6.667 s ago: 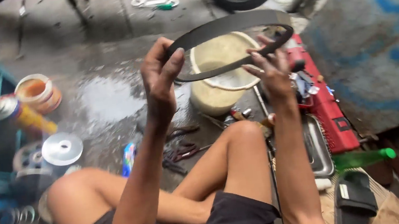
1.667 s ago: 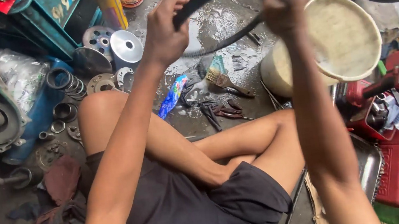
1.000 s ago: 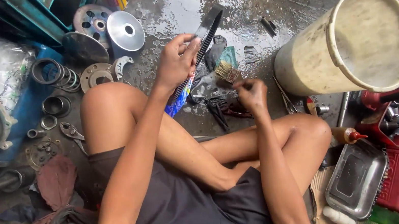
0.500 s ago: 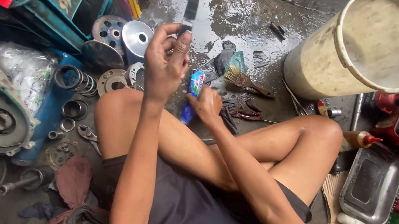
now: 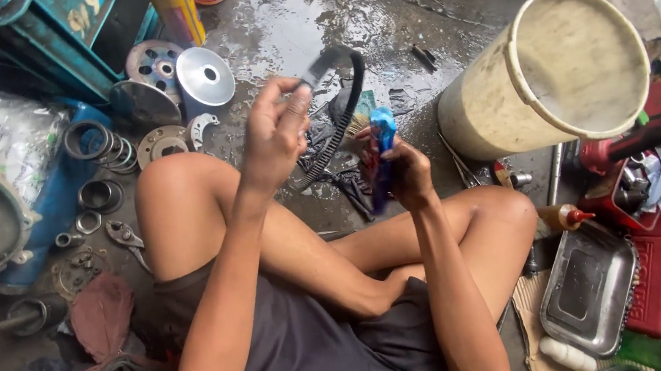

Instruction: Cleaning a motorcycle drive belt by scrubbing it with a brush and soapy water.

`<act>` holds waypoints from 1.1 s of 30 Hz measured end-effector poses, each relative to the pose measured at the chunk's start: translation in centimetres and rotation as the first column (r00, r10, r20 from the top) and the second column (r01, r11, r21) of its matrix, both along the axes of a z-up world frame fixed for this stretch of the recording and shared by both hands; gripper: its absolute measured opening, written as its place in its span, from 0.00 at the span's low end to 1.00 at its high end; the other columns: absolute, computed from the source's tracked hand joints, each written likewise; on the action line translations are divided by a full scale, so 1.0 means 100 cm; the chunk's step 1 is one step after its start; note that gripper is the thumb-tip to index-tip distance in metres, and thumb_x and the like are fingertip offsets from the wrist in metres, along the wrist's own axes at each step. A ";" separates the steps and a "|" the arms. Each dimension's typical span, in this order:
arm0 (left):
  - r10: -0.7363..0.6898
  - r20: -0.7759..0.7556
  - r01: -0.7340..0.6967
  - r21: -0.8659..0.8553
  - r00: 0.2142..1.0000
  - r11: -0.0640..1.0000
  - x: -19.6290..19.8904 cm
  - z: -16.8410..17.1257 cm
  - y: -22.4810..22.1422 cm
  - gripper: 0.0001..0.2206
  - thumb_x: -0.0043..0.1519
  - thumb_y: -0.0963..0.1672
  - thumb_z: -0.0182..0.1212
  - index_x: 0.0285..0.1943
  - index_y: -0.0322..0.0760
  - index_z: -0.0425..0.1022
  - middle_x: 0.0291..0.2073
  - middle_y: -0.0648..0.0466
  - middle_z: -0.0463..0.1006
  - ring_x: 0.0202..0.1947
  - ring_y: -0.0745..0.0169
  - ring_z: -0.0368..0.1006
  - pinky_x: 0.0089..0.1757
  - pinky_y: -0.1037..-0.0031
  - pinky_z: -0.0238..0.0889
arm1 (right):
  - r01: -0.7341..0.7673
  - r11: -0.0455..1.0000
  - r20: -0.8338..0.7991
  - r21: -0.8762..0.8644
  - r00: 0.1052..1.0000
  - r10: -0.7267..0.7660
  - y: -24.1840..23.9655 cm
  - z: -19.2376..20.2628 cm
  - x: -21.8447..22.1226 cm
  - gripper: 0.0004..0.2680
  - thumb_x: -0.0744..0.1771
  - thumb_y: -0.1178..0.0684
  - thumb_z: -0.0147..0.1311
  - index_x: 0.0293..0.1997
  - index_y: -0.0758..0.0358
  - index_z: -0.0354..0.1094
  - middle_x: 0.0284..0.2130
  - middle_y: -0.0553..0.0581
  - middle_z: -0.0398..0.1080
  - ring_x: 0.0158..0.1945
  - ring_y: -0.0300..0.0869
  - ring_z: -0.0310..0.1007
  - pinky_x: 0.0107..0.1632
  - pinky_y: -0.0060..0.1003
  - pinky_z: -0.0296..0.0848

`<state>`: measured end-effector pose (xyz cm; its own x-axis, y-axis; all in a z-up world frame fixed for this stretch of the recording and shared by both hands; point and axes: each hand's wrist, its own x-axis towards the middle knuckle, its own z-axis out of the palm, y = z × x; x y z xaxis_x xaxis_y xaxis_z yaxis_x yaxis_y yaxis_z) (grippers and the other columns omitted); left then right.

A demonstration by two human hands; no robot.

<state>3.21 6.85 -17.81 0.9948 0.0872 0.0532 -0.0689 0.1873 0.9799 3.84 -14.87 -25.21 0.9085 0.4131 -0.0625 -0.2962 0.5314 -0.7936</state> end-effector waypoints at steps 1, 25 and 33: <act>0.012 0.001 -0.012 -0.003 1.000 1.000 0.001 -0.010 0.000 0.12 0.71 0.45 0.51 0.54 0.30 0.70 0.18 0.57 0.66 0.14 0.75 0.60 0.18 0.86 0.56 | -0.012 1.000 0.001 -0.003 1.000 0.012 0.001 -0.003 0.001 0.22 0.58 0.56 0.46 0.56 0.79 0.62 0.25 0.57 0.58 0.30 0.45 0.58 0.35 0.38 0.61; -0.179 -0.087 0.198 0.317 0.980 0.928 -0.020 -0.023 0.017 0.13 0.70 0.54 0.47 0.57 0.53 0.69 0.18 0.61 0.73 0.23 0.67 0.70 0.39 0.71 0.68 | 0.281 -0.212 0.028 -0.936 0.660 0.751 0.030 -0.160 0.030 0.10 0.67 0.43 0.50 0.51 0.51 0.66 0.38 0.63 0.77 0.40 0.65 0.79 0.41 0.62 0.77; -0.189 -0.066 0.200 0.250 0.980 0.947 -0.022 -0.023 0.015 0.12 0.70 0.54 0.48 0.55 0.53 0.69 0.17 0.58 0.72 0.24 0.65 0.70 0.39 0.69 0.70 | 0.391 -0.341 0.016 -0.855 0.676 0.737 0.041 -0.172 0.016 0.10 0.67 0.49 0.48 0.42 0.61 0.74 0.32 0.66 0.77 0.37 0.65 0.80 0.39 0.61 0.78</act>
